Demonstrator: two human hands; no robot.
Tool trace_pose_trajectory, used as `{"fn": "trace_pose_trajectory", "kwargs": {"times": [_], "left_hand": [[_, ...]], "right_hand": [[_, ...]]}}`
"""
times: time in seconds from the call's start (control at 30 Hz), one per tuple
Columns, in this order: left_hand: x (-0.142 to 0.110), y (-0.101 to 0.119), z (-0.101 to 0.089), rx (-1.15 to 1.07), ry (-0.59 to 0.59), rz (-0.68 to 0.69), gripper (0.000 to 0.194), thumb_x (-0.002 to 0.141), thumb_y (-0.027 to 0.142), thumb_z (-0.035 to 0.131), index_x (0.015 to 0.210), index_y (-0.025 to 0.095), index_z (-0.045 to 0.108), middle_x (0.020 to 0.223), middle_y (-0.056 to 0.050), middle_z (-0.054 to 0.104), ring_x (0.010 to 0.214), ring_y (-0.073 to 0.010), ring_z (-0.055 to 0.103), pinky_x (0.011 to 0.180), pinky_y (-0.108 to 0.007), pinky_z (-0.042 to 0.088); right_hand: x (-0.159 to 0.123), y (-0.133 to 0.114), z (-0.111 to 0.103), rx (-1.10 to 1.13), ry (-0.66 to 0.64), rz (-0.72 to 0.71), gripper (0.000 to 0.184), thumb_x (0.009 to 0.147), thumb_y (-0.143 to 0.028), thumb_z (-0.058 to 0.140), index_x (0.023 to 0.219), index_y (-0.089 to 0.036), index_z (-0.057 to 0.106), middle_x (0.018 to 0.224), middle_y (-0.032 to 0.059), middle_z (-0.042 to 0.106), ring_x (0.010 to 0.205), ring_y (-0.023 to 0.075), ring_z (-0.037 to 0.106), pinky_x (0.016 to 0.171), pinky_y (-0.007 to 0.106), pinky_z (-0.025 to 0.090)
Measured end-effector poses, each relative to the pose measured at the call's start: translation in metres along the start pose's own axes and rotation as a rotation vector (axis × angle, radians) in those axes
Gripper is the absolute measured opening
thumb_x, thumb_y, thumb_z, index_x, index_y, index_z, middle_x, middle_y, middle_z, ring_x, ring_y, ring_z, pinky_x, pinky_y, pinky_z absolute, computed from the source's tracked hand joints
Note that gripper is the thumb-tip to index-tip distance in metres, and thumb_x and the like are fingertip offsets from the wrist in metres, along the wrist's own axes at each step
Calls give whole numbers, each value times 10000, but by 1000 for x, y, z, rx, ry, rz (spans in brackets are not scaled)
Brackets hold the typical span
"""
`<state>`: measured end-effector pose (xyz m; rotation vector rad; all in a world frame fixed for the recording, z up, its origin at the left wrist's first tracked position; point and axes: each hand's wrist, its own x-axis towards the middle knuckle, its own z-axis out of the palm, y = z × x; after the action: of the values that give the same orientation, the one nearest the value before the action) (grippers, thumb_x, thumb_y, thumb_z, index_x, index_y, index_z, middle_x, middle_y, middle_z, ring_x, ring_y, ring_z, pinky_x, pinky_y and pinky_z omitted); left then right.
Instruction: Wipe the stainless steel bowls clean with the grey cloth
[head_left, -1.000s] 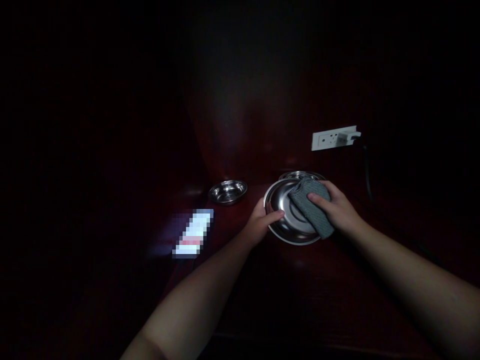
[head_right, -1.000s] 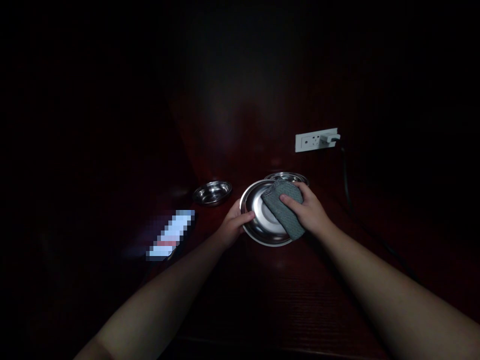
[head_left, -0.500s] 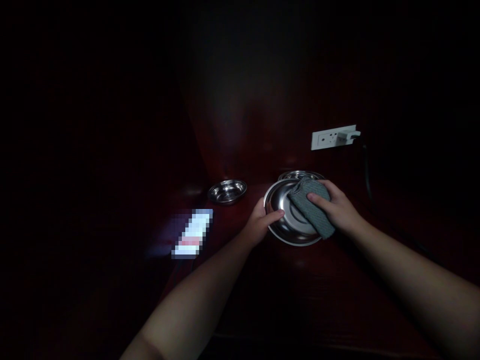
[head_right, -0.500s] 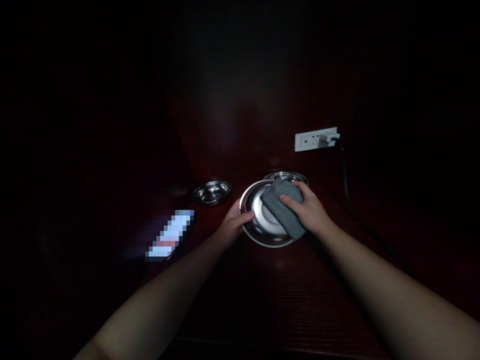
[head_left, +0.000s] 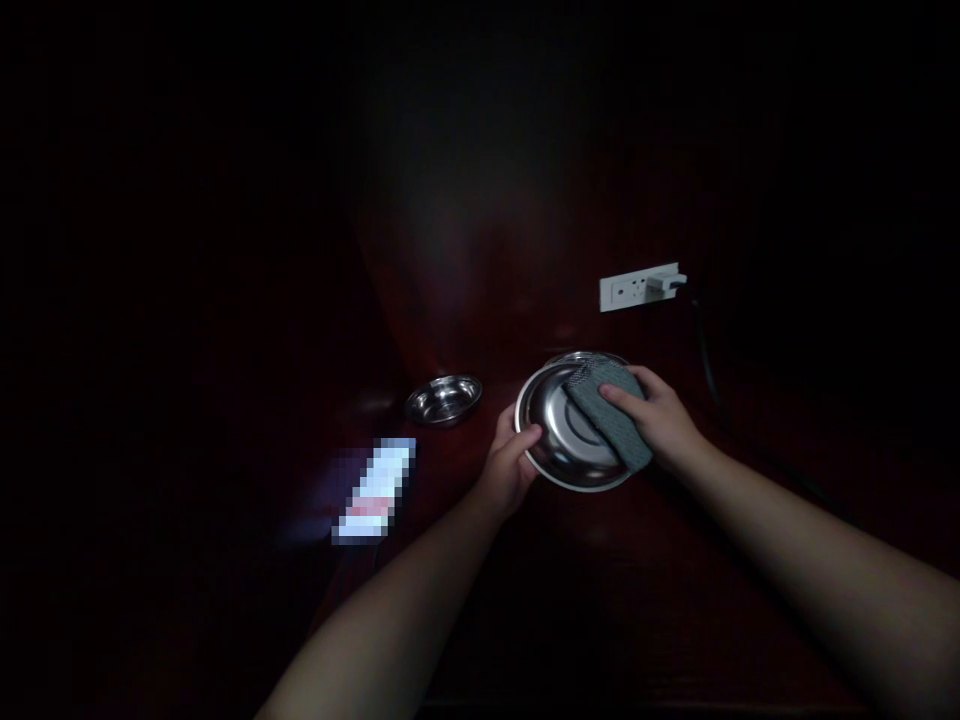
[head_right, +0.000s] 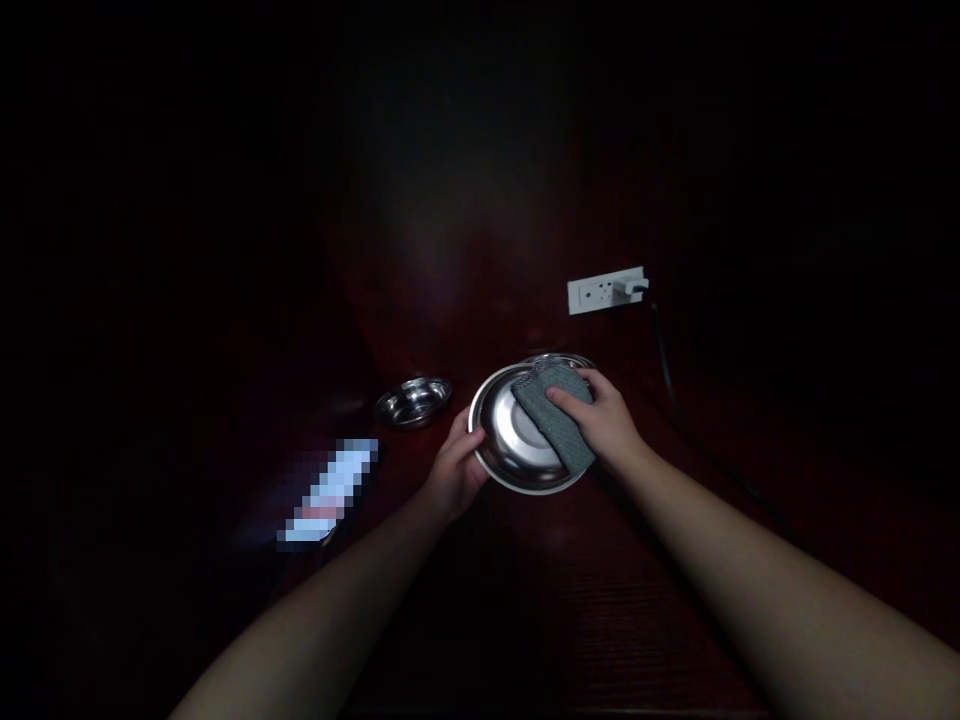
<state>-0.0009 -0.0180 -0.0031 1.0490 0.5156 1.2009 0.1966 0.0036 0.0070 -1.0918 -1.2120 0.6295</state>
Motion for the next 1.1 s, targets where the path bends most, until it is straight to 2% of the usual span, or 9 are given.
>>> {"fn": "trace_pose_trajectory", "kwargs": {"times": [0.07, 0.17, 0.3, 0.63, 0.87, 1.1], "left_hand": [[-2, 0, 1, 9, -25, -7, 591, 671, 315, 669, 1202, 229, 424, 1199, -80, 532, 1049, -247, 544, 844, -397, 445], [-1, -2, -1, 124, -56, 15, 690, 587, 262, 746, 1195, 222, 421, 1176, -79, 549, 1077, -258, 524, 855, -390, 436], [3, -3, -4, 162, -56, 46, 650, 612, 254, 738, 1180, 200, 426, 1153, -85, 562, 1071, -250, 528, 877, -392, 420], [5, 2, -3, 152, -46, 77, 643, 603, 251, 743, 1169, 183, 446, 1104, -88, 588, 1052, -258, 541, 901, -420, 402], [6, 1, -1, 145, -11, 45, 688, 573, 248, 759, 1181, 192, 443, 1136, -96, 579, 1077, -288, 526, 895, -444, 402], [6, 1, -2, 171, -3, 37, 649, 590, 244, 748, 1165, 193, 450, 1135, -89, 579, 1089, -285, 519, 912, -443, 391]], "right_hand": [[0, 1, 2, 40, 18, 12, 453, 604, -495, 701, 941, -214, 587, 865, 42, 642, 782, 233, 615, 721, 402, 506], [-1, 0, 3, 53, 9, 25, 424, 610, -490, 699, 913, -216, 587, 855, 38, 645, 771, 231, 616, 703, 389, 507], [-3, -3, 3, 16, -19, 67, 406, 626, -493, 690, 909, -228, 572, 869, 39, 640, 785, 236, 612, 709, 388, 502], [-6, -7, 3, -47, -53, 56, 440, 642, -515, 674, 951, -226, 554, 897, 54, 639, 823, 254, 613, 748, 414, 493], [-5, -9, 2, -64, -50, 68, 451, 636, -506, 677, 957, -212, 557, 921, 66, 641, 842, 255, 614, 752, 401, 494], [-6, -9, 2, -83, -57, 48, 448, 642, -510, 668, 960, -214, 557, 918, 62, 641, 832, 249, 613, 741, 398, 491]]}}
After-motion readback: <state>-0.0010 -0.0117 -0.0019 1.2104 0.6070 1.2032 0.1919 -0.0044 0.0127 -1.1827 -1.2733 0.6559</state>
